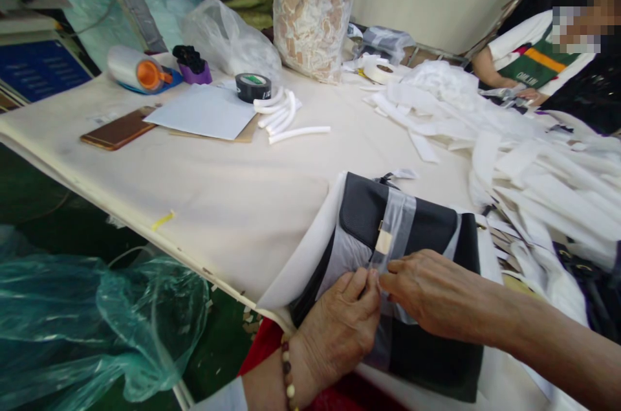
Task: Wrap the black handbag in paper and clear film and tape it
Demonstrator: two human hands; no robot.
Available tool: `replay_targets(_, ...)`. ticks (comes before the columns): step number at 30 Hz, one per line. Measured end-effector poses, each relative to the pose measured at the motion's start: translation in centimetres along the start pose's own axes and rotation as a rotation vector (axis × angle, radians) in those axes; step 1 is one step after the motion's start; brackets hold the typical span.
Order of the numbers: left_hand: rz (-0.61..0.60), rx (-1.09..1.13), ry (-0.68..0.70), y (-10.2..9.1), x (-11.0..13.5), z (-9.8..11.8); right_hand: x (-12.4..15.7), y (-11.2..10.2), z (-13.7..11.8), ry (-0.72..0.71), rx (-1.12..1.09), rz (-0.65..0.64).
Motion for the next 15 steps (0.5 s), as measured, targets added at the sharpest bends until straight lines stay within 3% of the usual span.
replay_targets(9, -0.032, -0.029, 0.018, -0.1, 0.1, 0.0, -0.7, -0.6, 0.1, 0.119, 0.043, -0.095)
replay_targets(15, -0.033, -0.032, 0.016, 0.1, 0.1, 0.0, -1.5, -0.9, -0.6, 0.11, 0.125, -0.209)
Point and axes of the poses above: each hand's wrist, its own x-axis away from the middle knuckle, its own y-axis out of the palm, z = x × y, the point moved 5 cm from there along -x, towards the middle knuckle, and after that the axes turned 1 degree about z, right-handed, at the moved point
